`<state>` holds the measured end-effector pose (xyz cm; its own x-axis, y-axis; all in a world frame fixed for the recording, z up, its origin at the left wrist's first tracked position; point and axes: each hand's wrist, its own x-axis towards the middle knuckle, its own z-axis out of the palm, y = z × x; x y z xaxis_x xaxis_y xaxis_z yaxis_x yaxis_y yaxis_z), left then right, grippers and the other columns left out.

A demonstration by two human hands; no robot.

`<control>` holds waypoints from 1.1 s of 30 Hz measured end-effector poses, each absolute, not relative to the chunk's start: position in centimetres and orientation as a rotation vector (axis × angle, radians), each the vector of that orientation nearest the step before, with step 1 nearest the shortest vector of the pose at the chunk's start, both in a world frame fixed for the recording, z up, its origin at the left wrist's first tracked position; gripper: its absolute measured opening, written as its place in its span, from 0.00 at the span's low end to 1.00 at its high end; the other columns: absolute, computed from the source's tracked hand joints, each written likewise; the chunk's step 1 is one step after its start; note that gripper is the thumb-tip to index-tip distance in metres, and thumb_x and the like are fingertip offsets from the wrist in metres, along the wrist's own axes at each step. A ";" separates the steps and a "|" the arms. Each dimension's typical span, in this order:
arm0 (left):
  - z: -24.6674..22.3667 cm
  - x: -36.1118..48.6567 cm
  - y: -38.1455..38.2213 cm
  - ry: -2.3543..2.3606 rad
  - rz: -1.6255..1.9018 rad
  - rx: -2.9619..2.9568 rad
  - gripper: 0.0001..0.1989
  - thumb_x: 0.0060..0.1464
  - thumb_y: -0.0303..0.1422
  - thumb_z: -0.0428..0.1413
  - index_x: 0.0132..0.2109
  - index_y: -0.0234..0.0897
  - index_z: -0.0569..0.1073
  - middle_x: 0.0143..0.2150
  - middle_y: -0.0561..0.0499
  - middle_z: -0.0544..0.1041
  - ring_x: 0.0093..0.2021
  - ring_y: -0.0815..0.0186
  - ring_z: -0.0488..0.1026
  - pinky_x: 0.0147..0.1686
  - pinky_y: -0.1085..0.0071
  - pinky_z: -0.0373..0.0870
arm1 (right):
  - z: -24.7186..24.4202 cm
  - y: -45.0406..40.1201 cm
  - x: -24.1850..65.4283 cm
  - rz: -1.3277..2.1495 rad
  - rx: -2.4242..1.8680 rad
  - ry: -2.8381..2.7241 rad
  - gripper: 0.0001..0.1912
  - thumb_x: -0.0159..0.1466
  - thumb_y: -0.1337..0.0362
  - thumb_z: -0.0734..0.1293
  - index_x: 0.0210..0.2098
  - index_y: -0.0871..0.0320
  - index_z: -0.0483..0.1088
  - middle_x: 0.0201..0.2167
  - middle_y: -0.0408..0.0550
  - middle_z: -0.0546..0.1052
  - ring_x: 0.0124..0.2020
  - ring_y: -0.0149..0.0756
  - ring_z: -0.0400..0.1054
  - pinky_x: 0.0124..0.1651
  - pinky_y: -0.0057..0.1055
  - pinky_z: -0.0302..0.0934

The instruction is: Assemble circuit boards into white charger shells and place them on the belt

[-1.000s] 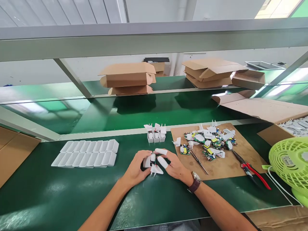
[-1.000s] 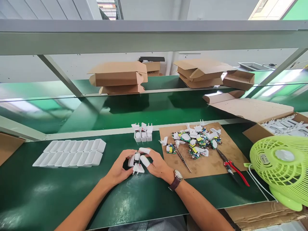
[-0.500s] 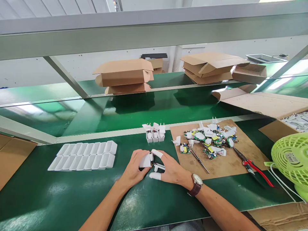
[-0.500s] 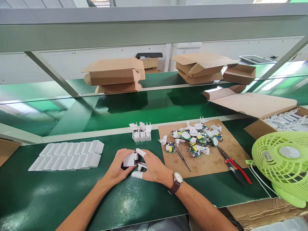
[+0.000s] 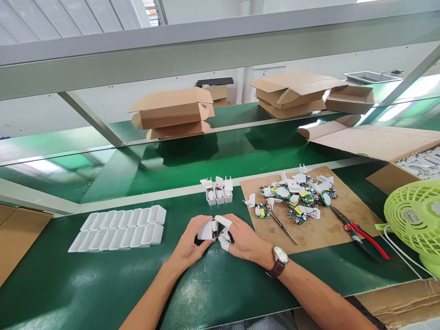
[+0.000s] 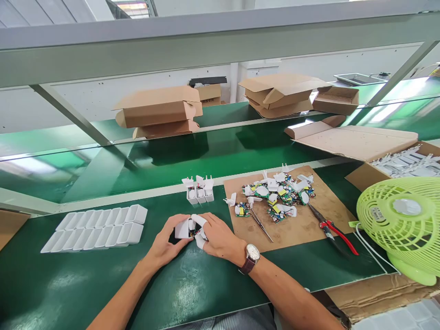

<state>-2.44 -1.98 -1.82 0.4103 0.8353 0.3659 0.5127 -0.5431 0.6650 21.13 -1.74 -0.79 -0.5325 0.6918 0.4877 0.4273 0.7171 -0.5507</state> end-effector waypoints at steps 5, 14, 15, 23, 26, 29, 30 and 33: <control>-1.8 -3.0 -1.9 1.224 0.966 2.200 0.25 0.63 0.36 0.59 0.64 0.47 0.64 0.60 0.44 0.74 0.60 0.56 0.73 0.59 0.56 0.73 | -0.4 -1.7 21.2 0.423 -0.860 -2.176 0.38 0.64 0.75 0.62 0.71 0.57 0.49 0.56 0.60 0.72 0.55 0.49 0.68 0.54 0.50 0.71; -1.9 -2.5 -2.1 1.239 0.993 2.136 0.25 0.62 0.37 0.60 0.63 0.46 0.65 0.61 0.45 0.75 0.61 0.56 0.74 0.60 0.58 0.73 | 0.3 -1.7 21.7 0.445 -0.803 -2.222 0.38 0.67 0.73 0.62 0.73 0.56 0.46 0.57 0.61 0.70 0.57 0.50 0.68 0.54 0.50 0.72; -1.9 -2.6 -2.1 1.241 0.995 2.135 0.25 0.62 0.37 0.60 0.64 0.46 0.65 0.61 0.45 0.75 0.61 0.56 0.74 0.60 0.58 0.73 | 0.3 -1.7 21.8 0.446 -0.787 -2.225 0.38 0.67 0.73 0.63 0.73 0.57 0.46 0.58 0.62 0.70 0.57 0.50 0.67 0.54 0.50 0.72; -2.1 -2.7 -1.9 1.219 1.047 2.210 0.26 0.62 0.37 0.60 0.64 0.46 0.65 0.60 0.44 0.75 0.61 0.56 0.74 0.60 0.57 0.72 | 1.0 -1.9 21.6 0.332 -0.778 -2.207 0.36 0.65 0.75 0.62 0.71 0.59 0.49 0.56 0.62 0.72 0.54 0.50 0.69 0.52 0.51 0.74; -2.1 -3.0 -1.6 1.286 1.098 2.210 0.24 0.62 0.35 0.60 0.63 0.46 0.66 0.59 0.44 0.75 0.62 0.54 0.72 0.61 0.54 0.71 | 1.3 -1.9 21.6 0.264 -0.828 -2.097 0.37 0.64 0.76 0.60 0.70 0.55 0.50 0.55 0.59 0.73 0.53 0.48 0.70 0.50 0.49 0.74; -2.1 -3.2 -1.4 1.377 1.097 2.079 0.25 0.61 0.36 0.61 0.63 0.46 0.65 0.60 0.44 0.74 0.61 0.55 0.72 0.60 0.55 0.72 | 1.3 -2.0 21.6 0.238 -0.857 -2.033 0.38 0.63 0.77 0.60 0.70 0.53 0.51 0.54 0.57 0.73 0.52 0.47 0.71 0.50 0.48 0.75; -2.2 -3.2 -1.4 1.378 1.089 2.037 0.26 0.60 0.37 0.61 0.63 0.47 0.65 0.60 0.45 0.74 0.61 0.55 0.72 0.61 0.55 0.71 | 1.3 -2.0 21.6 0.236 -0.853 -2.034 0.37 0.63 0.76 0.61 0.70 0.53 0.52 0.54 0.57 0.74 0.53 0.47 0.71 0.50 0.48 0.75; -2.5 -2.8 -1.6 1.319 1.080 1.981 0.28 0.60 0.38 0.62 0.64 0.47 0.64 0.61 0.45 0.74 0.62 0.56 0.72 0.62 0.56 0.71 | 1.0 -2.3 21.4 0.233 -0.823 -2.053 0.36 0.64 0.76 0.61 0.70 0.55 0.52 0.55 0.58 0.74 0.54 0.47 0.71 0.52 0.48 0.74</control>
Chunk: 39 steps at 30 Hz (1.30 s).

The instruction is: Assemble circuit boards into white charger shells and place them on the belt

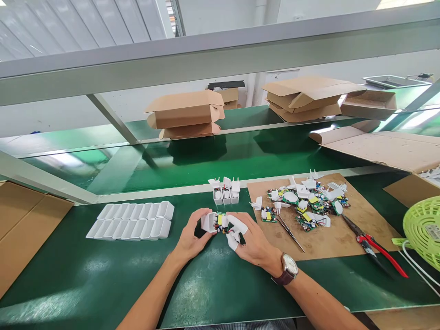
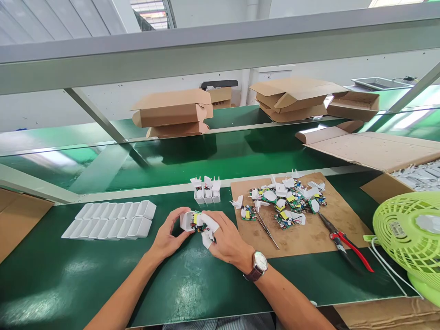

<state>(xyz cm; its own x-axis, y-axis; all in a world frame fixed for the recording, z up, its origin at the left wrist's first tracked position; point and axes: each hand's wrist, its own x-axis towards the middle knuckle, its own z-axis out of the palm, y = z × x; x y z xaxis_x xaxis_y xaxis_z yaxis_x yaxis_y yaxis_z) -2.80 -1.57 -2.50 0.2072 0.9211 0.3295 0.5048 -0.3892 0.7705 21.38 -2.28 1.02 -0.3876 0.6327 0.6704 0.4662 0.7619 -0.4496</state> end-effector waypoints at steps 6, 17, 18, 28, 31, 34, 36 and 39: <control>-2.6 -2.2 -1.9 1.265 1.113 1.973 0.28 0.61 0.39 0.61 0.65 0.49 0.63 0.61 0.46 0.74 0.61 0.57 0.74 0.61 0.57 0.73 | 0.9 -2.6 21.2 0.198 -0.797 -2.090 0.37 0.65 0.77 0.60 0.71 0.56 0.51 0.57 0.59 0.74 0.56 0.48 0.71 0.53 0.49 0.73; -2.2 -2.2 -1.7 1.184 1.168 2.107 0.27 0.62 0.38 0.61 0.65 0.47 0.64 0.60 0.44 0.75 0.61 0.57 0.74 0.61 0.57 0.73 | -0.3 -2.8 21.1 0.187 -0.796 -2.144 0.38 0.62 0.78 0.61 0.71 0.61 0.51 0.60 0.62 0.72 0.58 0.50 0.69 0.56 0.51 0.71; -2.2 -2.1 -1.7 1.183 1.169 2.112 0.27 0.62 0.38 0.61 0.65 0.47 0.63 0.60 0.44 0.75 0.61 0.57 0.74 0.61 0.56 0.73 | -0.2 -2.8 21.1 0.182 -0.801 -2.146 0.39 0.62 0.78 0.61 0.71 0.60 0.51 0.60 0.62 0.72 0.58 0.50 0.69 0.56 0.51 0.71; -2.0 -2.0 -1.6 1.179 1.161 2.135 0.26 0.62 0.37 0.61 0.64 0.47 0.64 0.59 0.43 0.75 0.60 0.56 0.74 0.60 0.54 0.73 | -0.3 -2.7 20.9 0.195 -0.852 -2.146 0.40 0.63 0.77 0.61 0.72 0.58 0.49 0.60 0.61 0.73 0.56 0.51 0.70 0.54 0.52 0.72; -1.9 -2.0 -1.6 1.190 1.141 2.125 0.26 0.61 0.37 0.61 0.64 0.46 0.64 0.59 0.44 0.75 0.61 0.56 0.73 0.61 0.55 0.72 | 0.0 -2.5 20.9 0.196 -0.862 -2.132 0.39 0.64 0.76 0.61 0.72 0.58 0.49 0.58 0.60 0.74 0.56 0.50 0.71 0.53 0.51 0.73; -1.9 -2.0 -1.7 1.233 1.111 2.093 0.26 0.61 0.37 0.62 0.64 0.46 0.65 0.59 0.44 0.74 0.60 0.56 0.74 0.61 0.55 0.72 | 0.5 -2.5 20.9 0.173 -0.865 -2.130 0.39 0.65 0.76 0.61 0.73 0.58 0.48 0.56 0.60 0.75 0.54 0.51 0.71 0.52 0.51 0.73; -1.9 -2.0 -1.7 1.243 1.106 2.085 0.26 0.60 0.38 0.62 0.63 0.46 0.65 0.59 0.44 0.75 0.60 0.56 0.74 0.61 0.56 0.72 | 0.8 -2.4 21.0 0.168 -0.875 -2.136 0.39 0.65 0.75 0.61 0.73 0.58 0.47 0.56 0.61 0.75 0.54 0.51 0.71 0.52 0.51 0.73; -1.9 -2.1 -1.7 1.234 1.110 2.085 0.26 0.60 0.38 0.62 0.63 0.47 0.66 0.59 0.45 0.75 0.60 0.57 0.74 0.60 0.57 0.72 | 0.9 -2.4 21.0 0.183 -0.886 -2.142 0.40 0.64 0.75 0.61 0.74 0.59 0.46 0.55 0.61 0.75 0.53 0.51 0.71 0.52 0.51 0.73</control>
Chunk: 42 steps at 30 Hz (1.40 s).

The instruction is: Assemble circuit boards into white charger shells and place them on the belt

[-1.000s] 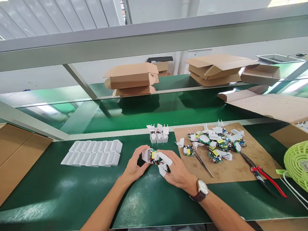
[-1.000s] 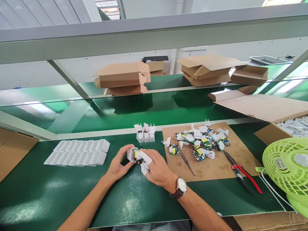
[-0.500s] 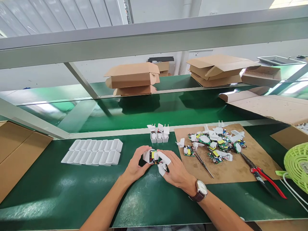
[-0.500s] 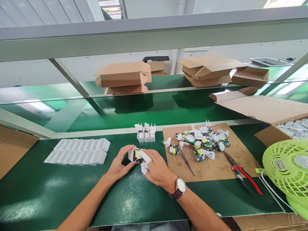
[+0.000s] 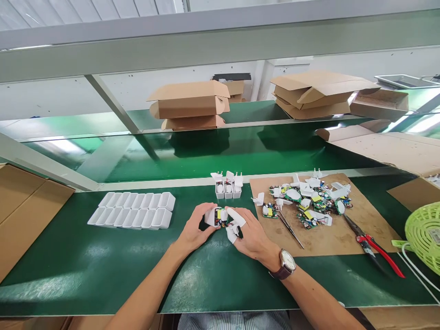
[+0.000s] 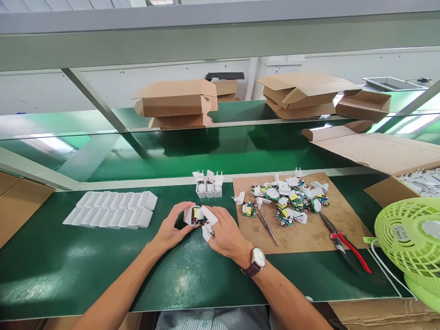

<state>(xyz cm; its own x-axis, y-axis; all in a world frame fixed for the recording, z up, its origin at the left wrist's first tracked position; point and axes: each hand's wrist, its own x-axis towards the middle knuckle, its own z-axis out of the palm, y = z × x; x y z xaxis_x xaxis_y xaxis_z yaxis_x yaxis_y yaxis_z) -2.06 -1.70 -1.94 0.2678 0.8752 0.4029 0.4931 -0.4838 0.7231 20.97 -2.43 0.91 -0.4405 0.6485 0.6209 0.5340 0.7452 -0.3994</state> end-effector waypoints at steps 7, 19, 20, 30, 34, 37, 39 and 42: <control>-2.0 -2.1 -1.7 1.261 1.092 2.108 0.28 0.59 0.37 0.63 0.64 0.47 0.65 0.59 0.45 0.75 0.60 0.56 0.74 0.61 0.57 0.72 | 0.3 -2.5 20.9 0.207 -0.886 -2.136 0.42 0.65 0.75 0.62 0.74 0.55 0.44 0.58 0.60 0.74 0.55 0.51 0.71 0.53 0.52 0.72; -2.0 -1.7 -2.0 1.246 1.073 2.110 0.29 0.58 0.39 0.64 0.64 0.48 0.65 0.59 0.45 0.75 0.59 0.55 0.75 0.60 0.56 0.72 | 0.3 -2.6 20.9 0.228 -0.868 -2.183 0.40 0.63 0.77 0.61 0.72 0.59 0.48 0.58 0.61 0.74 0.55 0.51 0.70 0.54 0.52 0.71; -2.0 -1.7 -2.0 1.231 1.075 2.112 0.28 0.59 0.39 0.63 0.64 0.48 0.65 0.59 0.45 0.75 0.59 0.55 0.75 0.60 0.56 0.72 | 0.2 -2.6 20.9 0.222 -0.861 -2.186 0.40 0.63 0.77 0.61 0.72 0.60 0.48 0.58 0.62 0.73 0.55 0.51 0.69 0.53 0.52 0.71; -1.9 -1.5 -2.4 1.179 1.000 2.145 0.34 0.57 0.32 0.63 0.68 0.46 0.63 0.59 0.41 0.74 0.58 0.54 0.74 0.58 0.54 0.75 | 1.0 -2.6 21.0 0.366 -0.832 -2.092 0.32 0.67 0.66 0.67 0.68 0.55 0.56 0.51 0.58 0.76 0.50 0.48 0.73 0.51 0.48 0.73; -1.9 -1.4 -2.5 1.061 1.027 2.115 0.34 0.62 0.30 0.56 0.72 0.46 0.55 0.61 0.43 0.77 0.56 0.58 0.79 0.56 0.59 0.77 | 1.2 -2.1 21.6 0.455 -0.835 -1.995 0.24 0.69 0.69 0.65 0.63 0.50 0.64 0.49 0.53 0.77 0.49 0.42 0.74 0.52 0.43 0.74; -1.9 -1.3 -2.6 1.070 1.028 2.023 0.32 0.65 0.30 0.53 0.72 0.47 0.55 0.62 0.44 0.77 0.55 0.60 0.80 0.54 0.61 0.79 | 0.2 -1.7 21.5 0.425 -0.832 -2.066 0.21 0.69 0.70 0.65 0.61 0.51 0.67 0.57 0.56 0.74 0.58 0.44 0.71 0.58 0.46 0.72; -1.8 -1.3 -2.6 1.058 1.018 1.934 0.30 0.66 0.32 0.53 0.72 0.45 0.55 0.63 0.43 0.76 0.57 0.59 0.79 0.55 0.58 0.79 | -0.5 -1.5 21.3 0.400 -0.820 -2.165 0.21 0.69 0.69 0.66 0.61 0.52 0.68 0.60 0.58 0.73 0.59 0.44 0.71 0.58 0.44 0.72; -1.6 -1.4 -2.8 1.042 0.987 1.830 0.28 0.67 0.34 0.52 0.71 0.45 0.55 0.64 0.41 0.74 0.59 0.59 0.77 0.59 0.55 0.76 | -1.0 -1.5 21.3 0.336 -0.830 -2.250 0.20 0.69 0.67 0.68 0.60 0.54 0.70 0.59 0.57 0.74 0.55 0.42 0.75 0.55 0.39 0.75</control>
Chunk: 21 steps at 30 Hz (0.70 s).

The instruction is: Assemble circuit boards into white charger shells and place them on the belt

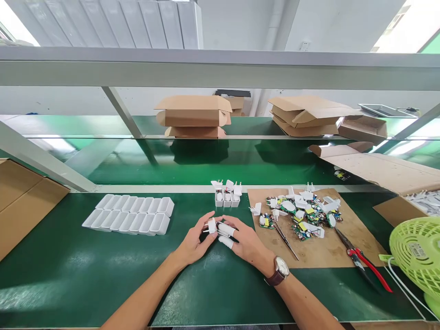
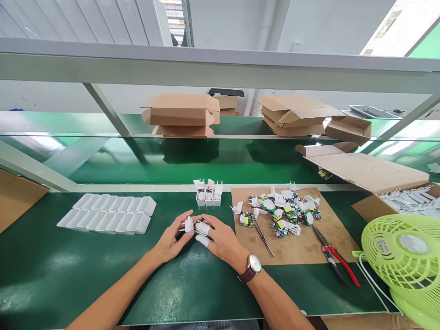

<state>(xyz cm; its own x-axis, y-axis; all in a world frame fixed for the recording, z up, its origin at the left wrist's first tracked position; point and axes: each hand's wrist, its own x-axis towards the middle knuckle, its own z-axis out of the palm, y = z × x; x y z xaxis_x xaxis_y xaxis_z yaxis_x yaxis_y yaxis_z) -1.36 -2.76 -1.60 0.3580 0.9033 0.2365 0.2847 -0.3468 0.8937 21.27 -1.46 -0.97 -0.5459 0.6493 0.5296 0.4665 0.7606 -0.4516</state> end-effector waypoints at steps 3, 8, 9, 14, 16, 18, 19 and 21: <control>-1.6 -1.4 -2.9 1.055 0.994 1.811 0.25 0.68 0.35 0.52 0.69 0.46 0.58 0.63 0.43 0.76 0.58 0.60 0.78 0.60 0.55 0.75 | -0.8 -1.4 21.6 0.300 -0.804 -2.299 0.20 0.70 0.68 0.66 0.61 0.53 0.69 0.57 0.55 0.76 0.56 0.42 0.74 0.56 0.40 0.75; -1.8 -1.5 -3.0 1.079 1.031 1.823 0.28 0.67 0.37 0.54 0.70 0.46 0.56 0.64 0.43 0.75 0.59 0.59 0.77 0.61 0.56 0.73 | -1.1 -1.4 22.0 0.346 -0.795 -2.315 0.20 0.71 0.68 0.64 0.62 0.54 0.67 0.55 0.56 0.76 0.51 0.42 0.76 0.50 0.38 0.77; -1.9 -1.5 -3.0 1.080 1.030 1.820 0.31 0.67 0.37 0.55 0.71 0.46 0.54 0.65 0.42 0.74 0.61 0.59 0.76 0.62 0.55 0.72 | -1.3 -1.5 22.0 0.348 -0.803 -2.301 0.19 0.71 0.68 0.63 0.61 0.54 0.67 0.55 0.56 0.76 0.50 0.42 0.77 0.49 0.37 0.77; -2.1 -1.4 -3.2 1.031 1.061 1.767 0.41 0.66 0.40 0.57 0.75 0.45 0.41 0.70 0.38 0.67 0.67 0.56 0.69 0.66 0.54 0.66 | -1.5 -1.7 21.5 0.349 -0.806 -2.198 0.20 0.70 0.72 0.62 0.60 0.56 0.67 0.56 0.58 0.75 0.55 0.42 0.74 0.55 0.38 0.74; -2.1 -1.3 -3.3 1.020 1.067 1.752 0.41 0.67 0.40 0.56 0.75 0.45 0.39 0.70 0.38 0.66 0.67 0.56 0.69 0.66 0.55 0.66 | -1.5 -1.7 21.3 0.357 -0.806 -2.205 0.19 0.69 0.73 0.61 0.58 0.57 0.68 0.56 0.59 0.75 0.55 0.43 0.74 0.54 0.38 0.74; -2.1 -1.1 -3.4 1.031 1.067 1.756 0.40 0.68 0.39 0.54 0.75 0.46 0.38 0.70 0.39 0.66 0.65 0.57 0.71 0.64 0.57 0.68 | -1.7 -1.7 21.2 0.366 -0.791 -2.241 0.17 0.68 0.75 0.60 0.53 0.58 0.70 0.55 0.59 0.76 0.51 0.43 0.76 0.50 0.37 0.76; -2.1 -1.1 -3.4 1.040 1.065 1.762 0.39 0.69 0.39 0.53 0.75 0.47 0.38 0.70 0.39 0.66 0.64 0.57 0.72 0.63 0.57 0.69 | -1.9 -1.7 21.1 0.367 -0.786 -2.253 0.16 0.67 0.75 0.60 0.50 0.58 0.71 0.54 0.59 0.76 0.49 0.42 0.77 0.47 0.36 0.76; -2.2 -1.0 -3.4 1.047 1.066 1.779 0.38 0.69 0.39 0.53 0.75 0.48 0.38 0.70 0.39 0.67 0.63 0.58 0.73 0.60 0.58 0.71 | -2.1 -1.6 21.1 0.364 -0.781 -2.248 0.13 0.66 0.76 0.61 0.45 0.58 0.72 0.54 0.59 0.77 0.46 0.42 0.77 0.44 0.36 0.76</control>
